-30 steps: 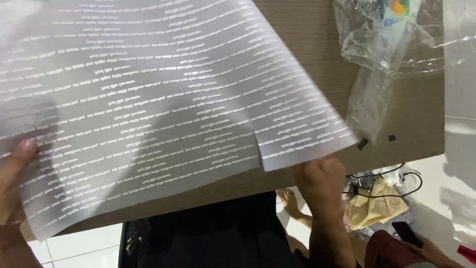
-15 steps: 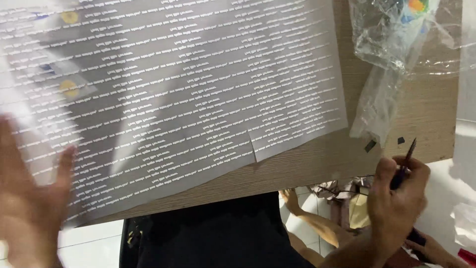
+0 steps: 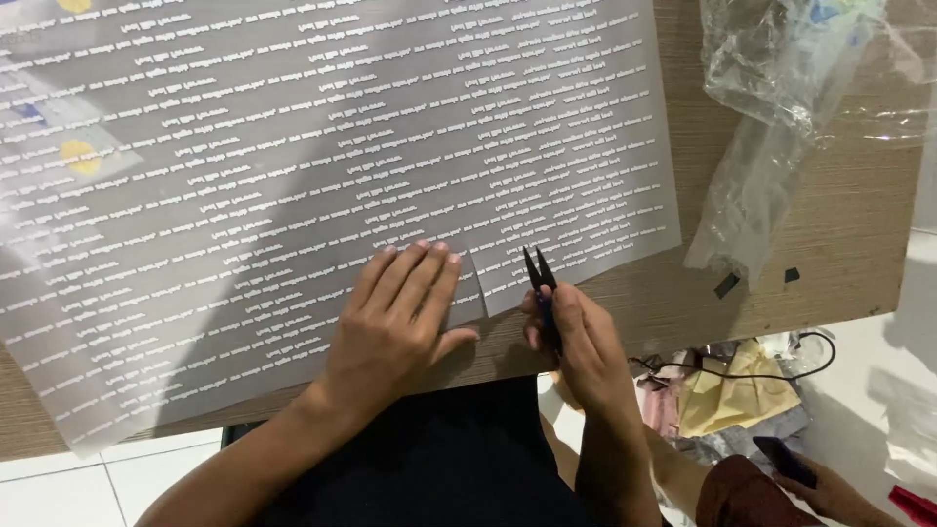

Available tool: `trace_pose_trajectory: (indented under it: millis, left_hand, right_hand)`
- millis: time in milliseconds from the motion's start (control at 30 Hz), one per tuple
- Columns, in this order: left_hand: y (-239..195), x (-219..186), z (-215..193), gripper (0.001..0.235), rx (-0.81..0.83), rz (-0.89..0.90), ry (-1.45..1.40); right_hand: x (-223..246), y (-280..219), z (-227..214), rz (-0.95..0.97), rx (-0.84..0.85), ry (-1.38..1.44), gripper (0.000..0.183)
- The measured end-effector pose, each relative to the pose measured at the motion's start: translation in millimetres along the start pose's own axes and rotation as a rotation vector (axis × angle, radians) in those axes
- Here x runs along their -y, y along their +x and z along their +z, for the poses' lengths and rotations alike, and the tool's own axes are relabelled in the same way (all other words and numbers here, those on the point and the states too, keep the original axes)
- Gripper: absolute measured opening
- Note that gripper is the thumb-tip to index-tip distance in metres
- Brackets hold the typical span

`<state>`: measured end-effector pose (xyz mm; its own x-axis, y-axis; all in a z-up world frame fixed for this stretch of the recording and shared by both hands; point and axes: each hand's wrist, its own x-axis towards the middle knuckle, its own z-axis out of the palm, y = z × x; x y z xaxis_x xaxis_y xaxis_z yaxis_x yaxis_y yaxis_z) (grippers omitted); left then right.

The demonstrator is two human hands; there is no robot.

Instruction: Cutting a large sheet of printed labels into individual strips or pieces using a hand cutter.

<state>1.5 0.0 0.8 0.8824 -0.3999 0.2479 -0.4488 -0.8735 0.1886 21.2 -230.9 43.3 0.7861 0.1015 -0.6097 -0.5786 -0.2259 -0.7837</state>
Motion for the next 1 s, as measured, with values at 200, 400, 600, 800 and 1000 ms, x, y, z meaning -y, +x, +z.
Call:
trace_pose_trajectory:
  millis: [200, 400, 600, 800, 1000]
  left_hand:
    - [11, 3, -4, 0.048, -0.116, 0.053, -0.013]
    - [15, 9, -9, 0.048, -0.156, 0.104, 0.019]
    - [12, 8, -9, 0.106, -0.005, 0.051, 0.067]
    - [6, 11, -12, 0.136, 0.266, 0.037, 0.021]
    - [11, 16, -24, 0.154, 0.289, 0.076, 0.073]
  right_hand:
    - [4, 15, -1, -0.015, 0.110, -0.109, 0.054]
    - [6, 19, -3, -0.018, 0.138, -0.100, 0.053]
    - [5, 28, -11, -0.042, 0.162, -0.098, 0.043]
    - [7, 35, -13, -0.401, 0.341, -0.411, 0.025]
    - [8, 44, -5, -0.438, 0.079, -0.892, 0.047]
